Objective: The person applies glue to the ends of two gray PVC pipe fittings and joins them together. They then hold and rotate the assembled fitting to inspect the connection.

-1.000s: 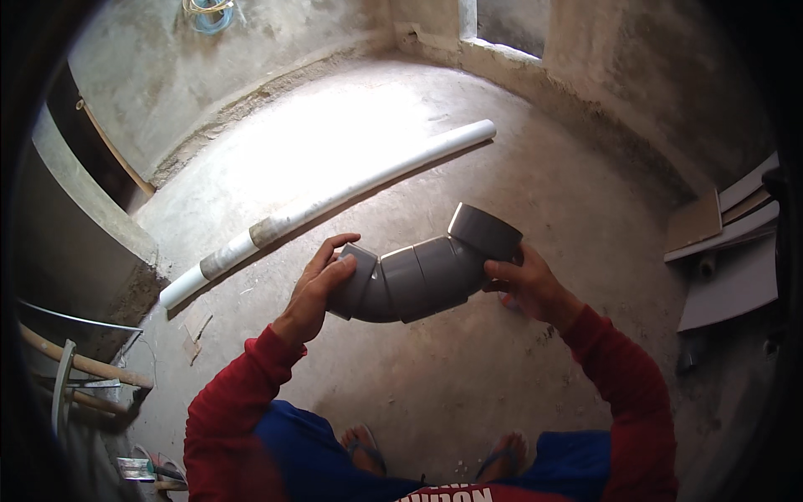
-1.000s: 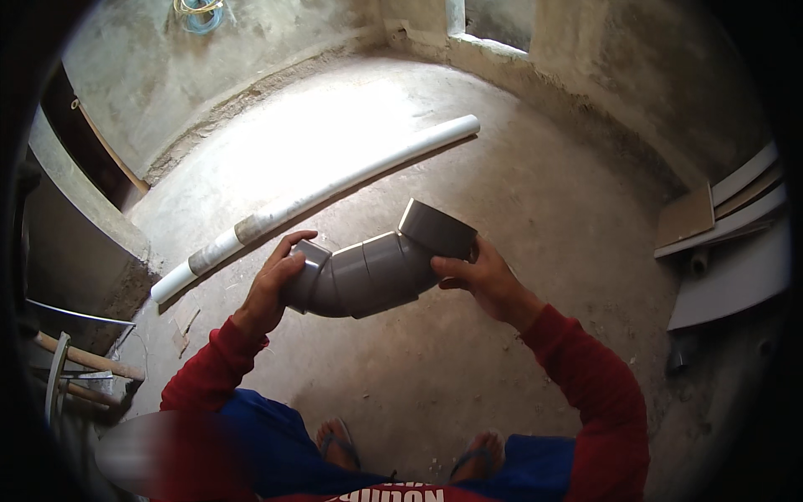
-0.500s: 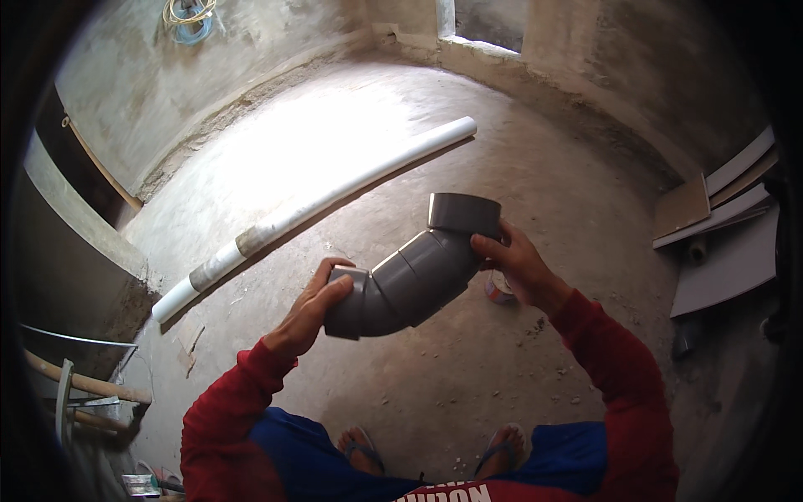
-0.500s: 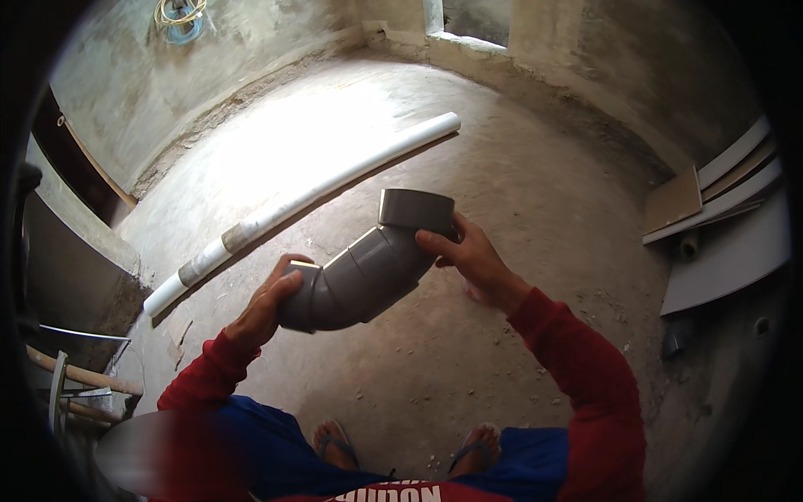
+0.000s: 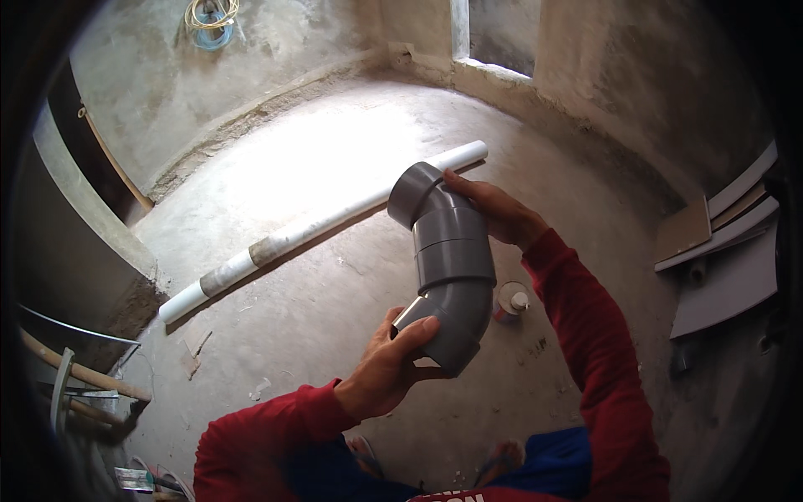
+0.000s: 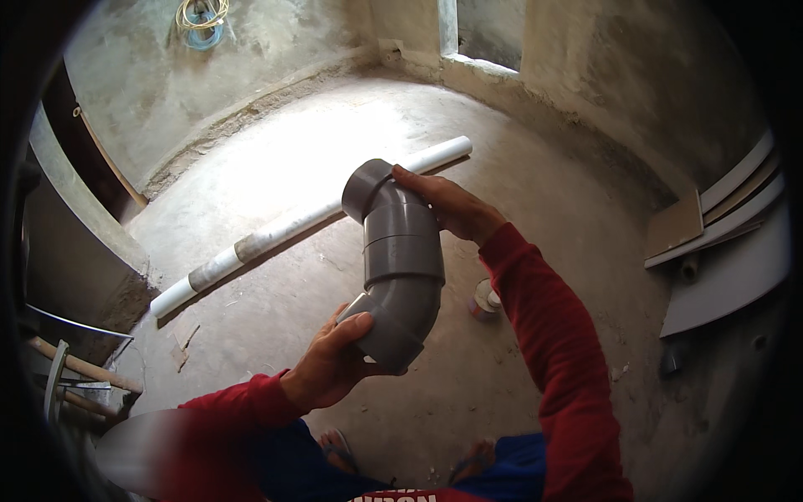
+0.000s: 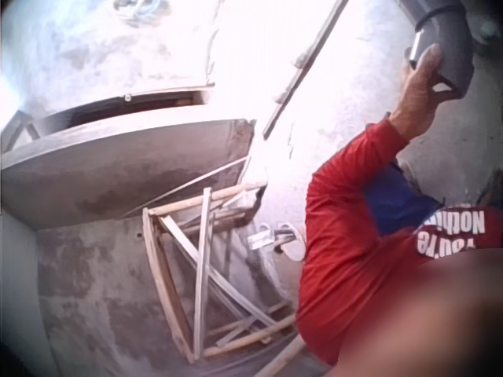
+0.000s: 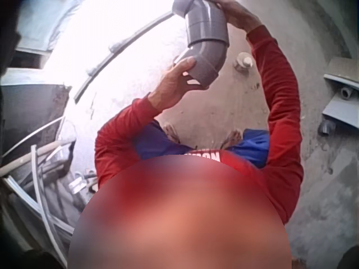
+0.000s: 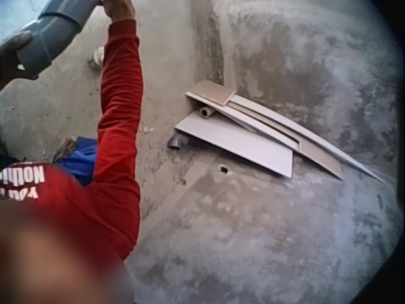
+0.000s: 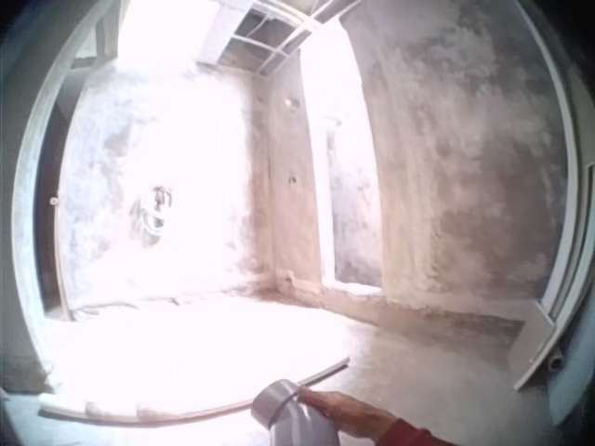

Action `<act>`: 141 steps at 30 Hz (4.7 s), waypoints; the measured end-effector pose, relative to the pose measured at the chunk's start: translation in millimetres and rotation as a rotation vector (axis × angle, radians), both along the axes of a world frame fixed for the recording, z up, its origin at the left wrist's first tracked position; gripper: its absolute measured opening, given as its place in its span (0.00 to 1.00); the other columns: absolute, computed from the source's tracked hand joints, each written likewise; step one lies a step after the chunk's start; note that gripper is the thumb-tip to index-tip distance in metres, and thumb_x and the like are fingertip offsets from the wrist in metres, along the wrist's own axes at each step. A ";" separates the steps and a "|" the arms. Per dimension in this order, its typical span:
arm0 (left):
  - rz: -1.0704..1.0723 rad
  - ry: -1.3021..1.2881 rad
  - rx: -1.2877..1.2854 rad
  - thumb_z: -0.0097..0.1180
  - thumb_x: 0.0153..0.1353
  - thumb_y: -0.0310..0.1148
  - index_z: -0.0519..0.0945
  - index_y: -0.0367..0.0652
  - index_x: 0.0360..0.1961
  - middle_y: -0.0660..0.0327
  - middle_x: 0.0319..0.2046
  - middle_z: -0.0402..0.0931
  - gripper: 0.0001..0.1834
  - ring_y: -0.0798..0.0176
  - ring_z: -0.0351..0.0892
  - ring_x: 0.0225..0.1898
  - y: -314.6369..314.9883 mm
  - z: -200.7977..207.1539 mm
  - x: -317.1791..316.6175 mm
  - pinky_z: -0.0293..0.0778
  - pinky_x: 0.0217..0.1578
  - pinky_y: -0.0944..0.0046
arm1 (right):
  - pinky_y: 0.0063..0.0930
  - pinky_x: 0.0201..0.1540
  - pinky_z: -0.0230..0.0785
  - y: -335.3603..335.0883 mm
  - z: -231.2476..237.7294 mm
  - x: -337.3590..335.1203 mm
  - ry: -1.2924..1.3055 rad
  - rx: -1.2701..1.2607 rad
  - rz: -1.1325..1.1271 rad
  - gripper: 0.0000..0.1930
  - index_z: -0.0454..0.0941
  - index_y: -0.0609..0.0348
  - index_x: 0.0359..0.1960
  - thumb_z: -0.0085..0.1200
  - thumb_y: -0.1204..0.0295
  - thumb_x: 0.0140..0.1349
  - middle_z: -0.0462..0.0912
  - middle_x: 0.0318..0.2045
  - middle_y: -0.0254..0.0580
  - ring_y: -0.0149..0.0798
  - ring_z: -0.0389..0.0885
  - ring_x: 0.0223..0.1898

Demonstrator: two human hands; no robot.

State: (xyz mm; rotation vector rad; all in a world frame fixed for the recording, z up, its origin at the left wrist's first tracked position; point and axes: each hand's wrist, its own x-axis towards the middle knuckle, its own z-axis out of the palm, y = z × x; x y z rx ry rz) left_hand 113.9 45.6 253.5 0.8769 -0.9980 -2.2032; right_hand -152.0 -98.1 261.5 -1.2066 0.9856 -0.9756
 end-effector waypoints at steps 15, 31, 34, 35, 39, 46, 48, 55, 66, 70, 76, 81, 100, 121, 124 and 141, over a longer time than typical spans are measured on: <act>0.026 -0.071 -0.116 0.58 0.65 0.62 0.63 0.41 0.71 0.51 0.59 0.74 0.45 0.54 0.80 0.57 -10.9 9.8 12.2 0.82 0.51 0.46 | 0.50 0.65 0.67 -24.1 -14.9 17.9 -0.075 -0.043 0.018 0.49 0.61 0.62 0.74 0.48 0.30 0.67 0.73 0.65 0.58 0.50 0.73 0.65; 0.001 -0.125 -0.210 0.53 0.65 0.64 0.70 0.42 0.67 0.53 0.48 0.80 0.41 0.59 0.84 0.44 -40.0 25.4 47.5 0.82 0.37 0.55 | 0.53 0.59 0.71 -23.0 -10.7 30.7 -0.035 0.001 -0.113 0.52 0.64 0.67 0.71 0.53 0.30 0.63 0.75 0.57 0.67 0.56 0.79 0.57; 0.008 -0.139 -0.210 0.53 0.66 0.64 0.70 0.42 0.67 0.53 0.49 0.80 0.41 0.59 0.84 0.44 -42.2 24.8 50.3 0.83 0.36 0.55 | 0.52 0.59 0.71 -22.2 -10.5 31.6 -0.029 0.017 -0.115 0.51 0.65 0.66 0.71 0.52 0.30 0.63 0.76 0.57 0.66 0.55 0.79 0.56; 0.007 -0.140 -0.215 0.53 0.66 0.64 0.70 0.42 0.68 0.53 0.49 0.80 0.42 0.59 0.84 0.44 -42.9 24.5 50.7 0.83 0.35 0.55 | 0.52 0.58 0.71 -21.8 -9.5 31.8 -0.024 0.037 -0.127 0.51 0.65 0.66 0.70 0.52 0.30 0.63 0.76 0.57 0.65 0.54 0.79 0.56; -0.023 -0.160 -0.226 0.51 0.65 0.66 0.70 0.42 0.68 0.53 0.49 0.80 0.42 0.58 0.84 0.45 -49.4 26.7 55.6 0.82 0.34 0.55 | 0.49 0.60 0.69 -13.2 -5.2 29.2 0.072 0.074 -0.132 0.43 0.69 0.56 0.69 0.50 0.32 0.66 0.81 0.57 0.49 0.43 0.80 0.58; -0.013 -0.172 -0.252 0.50 0.65 0.67 0.71 0.42 0.67 0.54 0.48 0.80 0.42 0.58 0.84 0.44 -48.9 29.1 58.3 0.81 0.33 0.56 | 0.48 0.59 0.68 -10.5 -3.3 36.4 0.063 0.057 -0.146 0.45 0.69 0.55 0.69 0.48 0.30 0.65 0.77 0.62 0.49 0.42 0.76 0.62; 0.008 -0.179 -0.253 0.49 0.66 0.67 0.71 0.42 0.67 0.54 0.48 0.80 0.42 0.58 0.84 0.43 -48.0 30.2 59.3 0.81 0.33 0.55 | 0.49 0.59 0.68 -9.2 -2.1 38.2 0.049 0.045 -0.147 0.45 0.69 0.55 0.69 0.48 0.30 0.65 0.77 0.61 0.49 0.42 0.77 0.61; 0.171 -0.167 -0.227 0.45 0.70 0.66 0.73 0.42 0.64 0.54 0.47 0.81 0.39 0.59 0.84 0.42 -44.8 33.0 67.1 0.79 0.35 0.57 | 0.50 0.56 0.69 -11.4 0.8 49.9 0.063 0.049 -0.183 0.45 0.67 0.53 0.70 0.48 0.29 0.63 0.77 0.60 0.49 0.45 0.78 0.58; 0.390 -0.128 -0.471 0.54 0.68 0.59 0.73 0.48 0.60 0.58 0.43 0.80 0.31 0.65 0.82 0.35 -119.3 41.1 71.3 0.76 0.28 0.63 | 0.60 0.54 0.70 -95.1 20.2 81.3 0.014 0.025 -0.239 0.52 0.65 0.63 0.71 0.51 0.29 0.58 0.72 0.61 0.66 0.60 0.77 0.54; 0.425 -0.136 -0.452 0.54 0.67 0.60 0.73 0.48 0.60 0.59 0.42 0.80 0.32 0.65 0.82 0.35 -117.2 40.1 77.7 0.76 0.28 0.63 | 0.62 0.55 0.69 -97.0 12.8 88.2 0.006 0.018 -0.294 0.52 0.67 0.63 0.70 0.51 0.29 0.58 0.73 0.59 0.66 0.59 0.77 0.55; 0.456 -0.144 -0.453 0.53 0.69 0.60 0.75 0.45 0.59 0.58 0.41 0.81 0.31 0.63 0.83 0.32 -112.2 39.0 78.2 0.77 0.26 0.63 | 0.64 0.56 0.69 -93.9 8.0 91.1 -0.014 0.029 -0.280 0.52 0.67 0.64 0.70 0.49 0.29 0.59 0.74 0.58 0.69 0.62 0.76 0.57; 0.470 -0.174 -0.428 0.55 0.65 0.64 0.75 0.50 0.61 0.62 0.43 0.81 0.34 0.67 0.81 0.35 -104.8 40.8 79.2 0.74 0.28 0.65 | 0.63 0.48 0.79 -87.8 3.6 94.9 -0.058 -0.017 -0.264 0.50 0.66 0.64 0.71 0.47 0.31 0.62 0.73 0.57 0.74 0.67 0.77 0.58; 0.410 -0.191 -0.436 0.34 0.69 0.76 0.70 0.44 0.69 0.58 0.50 0.79 0.48 0.61 0.77 0.43 -92.4 38.0 86.5 0.73 0.39 0.59 | 0.44 0.37 0.81 -87.4 -7.9 95.9 -0.136 -0.033 -0.238 0.49 0.70 0.72 0.63 0.49 0.31 0.63 0.80 0.42 0.62 0.49 0.85 0.39; 0.400 -0.154 -0.483 0.34 0.73 0.72 0.70 0.44 0.68 0.57 0.54 0.78 0.44 0.61 0.78 0.48 -87.3 36.3 83.4 0.74 0.43 0.57 | 0.52 0.49 0.80 -74.2 -1.2 93.4 -0.131 -0.051 -0.203 0.51 0.63 0.73 0.69 0.49 0.32 0.64 0.75 0.52 0.72 0.58 0.82 0.50; 0.399 -0.153 -0.483 0.34 0.73 0.71 0.70 0.44 0.68 0.58 0.53 0.78 0.43 0.61 0.78 0.47 -87.9 36.3 83.2 0.74 0.42 0.57 | 0.52 0.49 0.80 -73.6 -0.3 94.1 -0.125 -0.051 -0.207 0.52 0.62 0.74 0.69 0.49 0.32 0.64 0.75 0.52 0.72 0.58 0.82 0.50; 0.412 -0.146 -0.430 0.46 0.74 0.65 0.70 0.41 0.67 0.56 0.54 0.78 0.39 0.59 0.81 0.50 -85.7 29.7 89.1 0.78 0.44 0.58 | 0.44 0.44 0.79 -65.5 -2.5 89.7 -0.145 -0.036 -0.232 0.45 0.69 0.68 0.65 0.49 0.34 0.66 0.79 0.47 0.58 0.46 0.82 0.44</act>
